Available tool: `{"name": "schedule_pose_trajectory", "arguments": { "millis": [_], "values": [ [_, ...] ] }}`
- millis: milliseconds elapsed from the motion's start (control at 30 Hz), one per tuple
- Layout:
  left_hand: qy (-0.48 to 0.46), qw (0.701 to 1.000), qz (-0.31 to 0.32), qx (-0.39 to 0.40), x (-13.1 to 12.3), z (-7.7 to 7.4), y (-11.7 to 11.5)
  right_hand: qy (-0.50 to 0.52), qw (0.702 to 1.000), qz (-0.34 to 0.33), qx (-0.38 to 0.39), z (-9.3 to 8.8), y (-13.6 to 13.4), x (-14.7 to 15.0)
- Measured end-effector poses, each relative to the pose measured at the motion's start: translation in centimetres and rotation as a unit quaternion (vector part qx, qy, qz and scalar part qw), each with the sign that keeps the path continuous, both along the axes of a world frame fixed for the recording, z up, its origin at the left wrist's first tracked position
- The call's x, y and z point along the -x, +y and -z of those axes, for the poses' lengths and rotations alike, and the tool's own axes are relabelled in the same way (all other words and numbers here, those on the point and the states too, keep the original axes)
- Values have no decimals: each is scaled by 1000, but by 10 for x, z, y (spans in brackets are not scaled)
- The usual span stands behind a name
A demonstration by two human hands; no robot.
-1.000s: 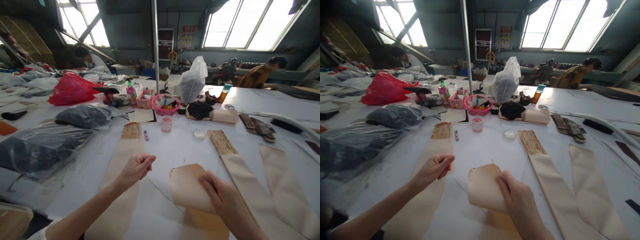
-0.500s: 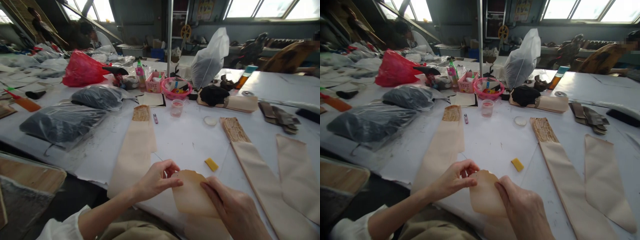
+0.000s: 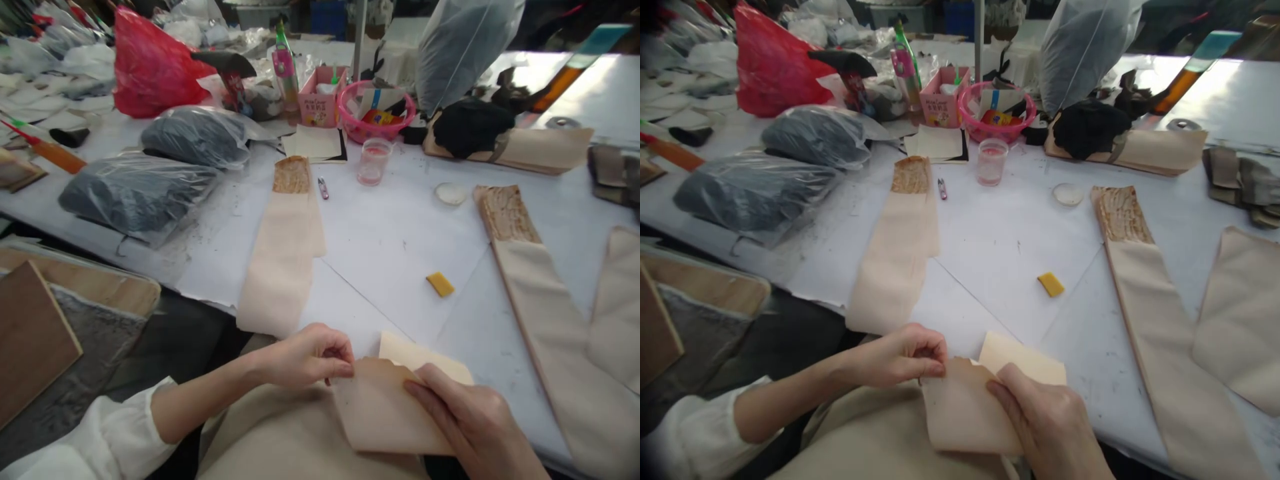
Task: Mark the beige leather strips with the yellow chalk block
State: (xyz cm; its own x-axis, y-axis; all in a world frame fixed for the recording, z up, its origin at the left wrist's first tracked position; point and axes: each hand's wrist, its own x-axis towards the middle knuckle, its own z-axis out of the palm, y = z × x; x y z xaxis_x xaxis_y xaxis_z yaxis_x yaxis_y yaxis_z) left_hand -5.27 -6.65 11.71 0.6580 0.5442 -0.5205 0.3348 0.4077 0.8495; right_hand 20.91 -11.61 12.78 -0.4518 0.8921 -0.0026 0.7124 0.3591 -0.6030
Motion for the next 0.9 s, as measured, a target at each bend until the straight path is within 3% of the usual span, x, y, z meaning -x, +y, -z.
{"name": "schedule_pose_trajectory", "arguments": {
  "millis": [200,300,400,500,600,800,900],
  "values": [
    [41,990,74,-115,16,0,-15,37,996,19,75,3,-19,-1],
    [111,982,17,-152,32,5,-16,37,995,49,72,2,-24,-11],
    [129,985,-64,-90,39,10,-16,30,994,69,73,-1,-26,-16],
    [75,993,-89,28,30,14,-17,29,994,62,83,-3,-22,-12],
    [36,992,-103,71,16,17,-19,44,995,37,79,-2,-18,-7],
    [18,997,-22,70,4,14,-20,49,996,14,66,-1,-20,-8],
    [30,998,-1,62,3,10,-23,41,994,12,102,-4,-22,-6]
  ]
}}
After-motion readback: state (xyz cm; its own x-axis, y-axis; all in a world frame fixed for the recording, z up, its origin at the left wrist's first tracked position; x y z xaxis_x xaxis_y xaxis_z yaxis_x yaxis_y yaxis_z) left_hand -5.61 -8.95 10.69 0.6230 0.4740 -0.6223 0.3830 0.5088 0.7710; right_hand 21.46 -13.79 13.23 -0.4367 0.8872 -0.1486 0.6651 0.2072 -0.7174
